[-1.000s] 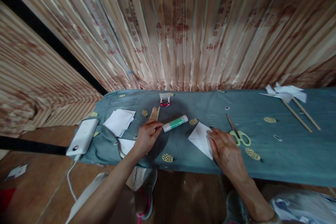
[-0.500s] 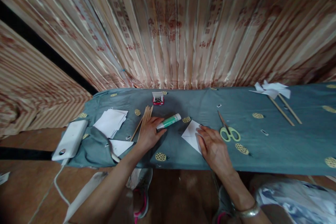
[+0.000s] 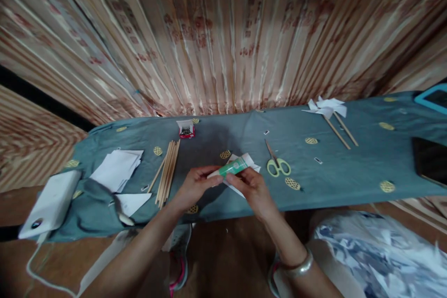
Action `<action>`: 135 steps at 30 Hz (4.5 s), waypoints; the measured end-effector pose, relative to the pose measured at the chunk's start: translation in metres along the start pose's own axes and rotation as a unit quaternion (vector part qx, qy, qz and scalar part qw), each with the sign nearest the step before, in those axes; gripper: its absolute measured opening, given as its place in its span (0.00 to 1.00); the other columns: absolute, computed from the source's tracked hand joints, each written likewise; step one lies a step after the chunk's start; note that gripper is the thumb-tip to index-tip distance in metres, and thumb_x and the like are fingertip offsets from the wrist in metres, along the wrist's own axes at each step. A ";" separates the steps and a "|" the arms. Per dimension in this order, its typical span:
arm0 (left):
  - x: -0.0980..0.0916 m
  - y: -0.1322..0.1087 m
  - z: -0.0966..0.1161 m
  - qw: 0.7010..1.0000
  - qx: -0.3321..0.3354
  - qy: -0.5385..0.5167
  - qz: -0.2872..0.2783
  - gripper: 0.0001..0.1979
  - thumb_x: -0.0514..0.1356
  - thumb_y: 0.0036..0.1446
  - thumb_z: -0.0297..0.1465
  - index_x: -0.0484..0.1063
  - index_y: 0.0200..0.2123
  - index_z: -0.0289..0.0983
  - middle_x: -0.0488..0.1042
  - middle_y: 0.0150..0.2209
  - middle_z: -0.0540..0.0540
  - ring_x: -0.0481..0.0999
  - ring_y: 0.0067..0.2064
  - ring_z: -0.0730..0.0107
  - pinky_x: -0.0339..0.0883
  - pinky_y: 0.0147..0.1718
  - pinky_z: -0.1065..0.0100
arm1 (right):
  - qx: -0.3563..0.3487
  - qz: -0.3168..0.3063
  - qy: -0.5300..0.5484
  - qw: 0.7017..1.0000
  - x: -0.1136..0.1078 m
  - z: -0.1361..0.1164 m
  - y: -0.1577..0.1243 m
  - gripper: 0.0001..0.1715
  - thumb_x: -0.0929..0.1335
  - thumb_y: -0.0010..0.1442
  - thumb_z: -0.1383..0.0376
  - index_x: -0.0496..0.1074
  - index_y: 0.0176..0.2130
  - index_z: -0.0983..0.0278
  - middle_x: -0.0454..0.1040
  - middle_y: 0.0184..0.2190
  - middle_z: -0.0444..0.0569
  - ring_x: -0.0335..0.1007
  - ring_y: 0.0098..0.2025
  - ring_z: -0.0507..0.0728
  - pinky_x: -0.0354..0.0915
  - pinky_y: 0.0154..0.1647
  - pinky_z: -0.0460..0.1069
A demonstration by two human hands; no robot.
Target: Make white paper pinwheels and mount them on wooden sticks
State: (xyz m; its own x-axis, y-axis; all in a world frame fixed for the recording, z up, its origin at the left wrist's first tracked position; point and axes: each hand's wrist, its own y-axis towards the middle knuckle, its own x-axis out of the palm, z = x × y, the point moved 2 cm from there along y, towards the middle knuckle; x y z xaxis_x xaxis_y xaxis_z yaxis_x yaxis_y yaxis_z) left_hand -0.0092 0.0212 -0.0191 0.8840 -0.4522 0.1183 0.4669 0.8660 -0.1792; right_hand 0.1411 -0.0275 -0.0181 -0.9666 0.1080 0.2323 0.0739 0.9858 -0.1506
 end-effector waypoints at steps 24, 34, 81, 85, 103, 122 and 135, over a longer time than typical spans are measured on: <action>-0.050 0.008 -0.002 0.835 0.152 0.524 0.076 0.14 0.61 0.56 0.38 0.75 0.43 0.37 0.74 0.43 0.42 0.73 0.47 0.59 0.68 0.49 0.58 | 0.094 0.142 0.164 0.972 -0.025 0.005 0.012 0.20 0.78 0.42 0.53 0.72 0.26 0.64 0.70 0.17 0.39 0.66 0.19 0.46 0.67 0.23 0.40; -0.037 0.019 -0.001 0.782 0.226 0.577 0.073 0.21 0.57 0.58 0.41 0.71 0.50 0.35 0.72 0.50 0.39 0.69 0.51 0.53 0.63 0.53 0.53 | -0.074 0.132 -0.066 0.986 -0.029 -0.005 0.024 0.23 0.73 0.46 0.47 0.69 0.28 0.62 0.70 0.21 0.40 0.63 0.22 0.49 0.60 0.22 0.46; 0.034 -0.015 -0.034 0.757 0.247 0.599 -0.081 0.26 0.59 0.58 0.42 0.63 0.58 0.40 0.59 0.63 0.32 0.54 0.66 0.47 0.54 0.56 0.46 | 0.013 0.151 0.001 0.989 -0.054 -0.006 0.018 0.16 0.78 0.43 0.56 0.73 0.25 0.63 0.72 0.20 0.41 0.65 0.21 0.48 0.65 0.22 0.43; 0.034 -0.015 -0.034 0.759 0.246 0.597 -0.079 0.26 0.59 0.58 0.41 0.63 0.58 0.41 0.58 0.63 0.32 0.54 0.66 0.46 0.54 0.57 0.46 | -0.022 0.135 -0.085 0.987 -0.056 -0.008 0.016 0.18 0.77 0.42 0.55 0.73 0.30 0.61 0.74 0.25 0.42 0.69 0.26 0.51 0.68 0.29 0.47; 0.036 -0.016 -0.034 0.765 0.253 0.588 -0.075 0.22 0.57 0.60 0.41 0.65 0.56 0.41 0.58 0.64 0.35 0.53 0.66 0.48 0.50 0.58 0.45 | -0.116 0.103 -0.433 0.888 -0.054 -0.004 0.011 0.17 0.67 0.58 0.50 0.70 0.34 0.62 0.74 0.27 0.47 0.68 0.30 0.56 0.61 0.31 0.51; 0.036 -0.015 -0.035 0.773 0.250 0.578 -0.075 0.23 0.58 0.59 0.41 0.65 0.56 0.40 0.58 0.64 0.34 0.53 0.66 0.48 0.49 0.59 0.44 | -0.146 0.087 -0.519 0.837 -0.042 -0.008 0.016 0.17 0.66 0.59 0.49 0.70 0.36 0.60 0.75 0.26 0.47 0.69 0.26 0.56 0.59 0.27 0.50; 0.036 -0.014 -0.035 0.772 0.247 0.581 -0.075 0.23 0.59 0.58 0.41 0.65 0.56 0.41 0.58 0.64 0.35 0.53 0.66 0.48 0.49 0.59 0.44 | -0.136 0.083 -0.529 0.834 -0.037 -0.008 0.017 0.19 0.65 0.59 0.47 0.70 0.36 0.60 0.74 0.25 0.48 0.69 0.27 0.57 0.59 0.28 0.51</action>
State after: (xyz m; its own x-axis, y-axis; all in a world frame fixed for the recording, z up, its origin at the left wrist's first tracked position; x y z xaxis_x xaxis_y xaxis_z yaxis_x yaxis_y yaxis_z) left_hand 0.0171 -0.0151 -0.0461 0.3775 -0.1942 -0.9054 0.7544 0.6316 0.1790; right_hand 0.1804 -0.0137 -0.0218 -0.6027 0.2138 -0.7688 0.1411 0.9768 0.1611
